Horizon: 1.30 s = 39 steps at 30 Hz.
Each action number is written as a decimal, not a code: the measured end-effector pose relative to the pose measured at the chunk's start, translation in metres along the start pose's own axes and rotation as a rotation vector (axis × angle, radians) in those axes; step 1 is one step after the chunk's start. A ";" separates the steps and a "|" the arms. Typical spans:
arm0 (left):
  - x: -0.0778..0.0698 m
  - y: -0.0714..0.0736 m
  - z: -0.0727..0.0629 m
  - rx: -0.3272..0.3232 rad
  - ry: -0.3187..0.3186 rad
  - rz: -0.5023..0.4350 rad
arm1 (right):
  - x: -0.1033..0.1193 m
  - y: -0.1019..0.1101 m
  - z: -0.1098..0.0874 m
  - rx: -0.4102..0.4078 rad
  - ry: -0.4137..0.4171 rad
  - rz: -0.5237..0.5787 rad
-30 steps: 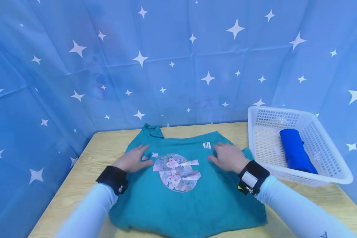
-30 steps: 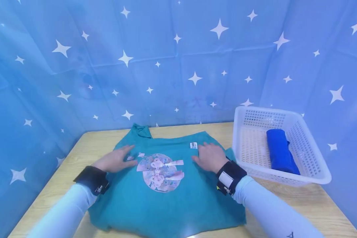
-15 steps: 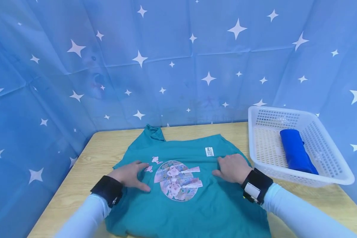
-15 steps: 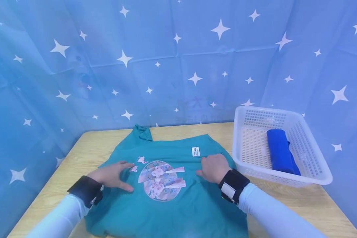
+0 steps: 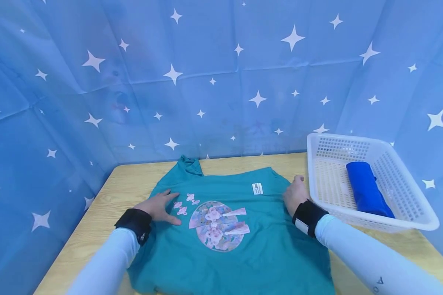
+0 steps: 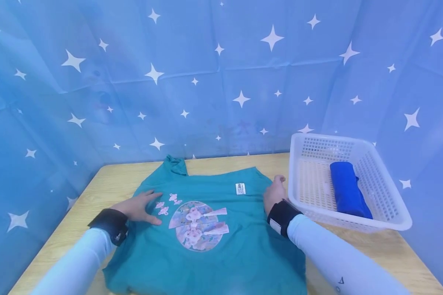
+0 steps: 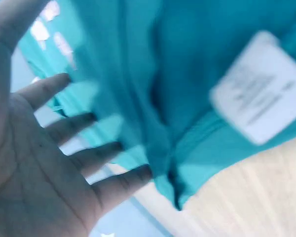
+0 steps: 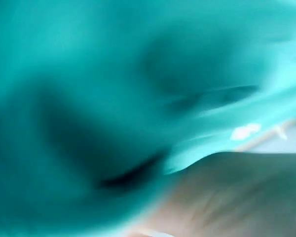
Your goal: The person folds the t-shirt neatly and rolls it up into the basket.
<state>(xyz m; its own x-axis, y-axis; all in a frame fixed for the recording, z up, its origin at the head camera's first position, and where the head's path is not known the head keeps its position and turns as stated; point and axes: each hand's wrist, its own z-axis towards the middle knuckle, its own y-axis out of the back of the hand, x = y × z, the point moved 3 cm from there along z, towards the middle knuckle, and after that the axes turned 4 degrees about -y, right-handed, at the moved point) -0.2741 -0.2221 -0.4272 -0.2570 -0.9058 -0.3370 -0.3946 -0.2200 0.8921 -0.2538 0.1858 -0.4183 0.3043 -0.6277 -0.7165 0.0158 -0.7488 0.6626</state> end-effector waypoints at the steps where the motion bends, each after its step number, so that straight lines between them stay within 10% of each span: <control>1: -0.001 0.000 -0.001 -0.004 0.002 0.001 | 0.001 0.002 -0.004 -0.054 -0.007 0.020; 7: -0.018 -0.001 -0.003 -0.054 -0.029 0.029 | -0.001 0.007 -0.034 -0.319 -0.090 0.072; 19: -0.026 -0.015 -0.007 -0.073 -0.006 0.007 | -0.027 -0.019 -0.056 -0.318 -0.134 0.204; 26: -0.026 -0.007 -0.009 -0.061 -0.004 -0.002 | -0.014 0.005 -0.041 -0.377 -0.100 0.473; 33: -0.033 0.001 -0.005 -0.069 0.072 0.013 | 0.012 0.006 0.007 -0.170 0.116 0.963; 39: -0.045 -0.003 0.016 -0.042 0.055 0.006 | 0.001 -0.012 0.027 0.008 0.039 0.993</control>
<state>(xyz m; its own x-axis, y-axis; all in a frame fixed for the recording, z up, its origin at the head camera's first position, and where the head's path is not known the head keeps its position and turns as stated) -0.2754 -0.1744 -0.4197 -0.2102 -0.9254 -0.3155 -0.3558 -0.2281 0.9063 -0.2796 0.1885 -0.4327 0.2069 -0.9633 0.1708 -0.2691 0.1118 0.9566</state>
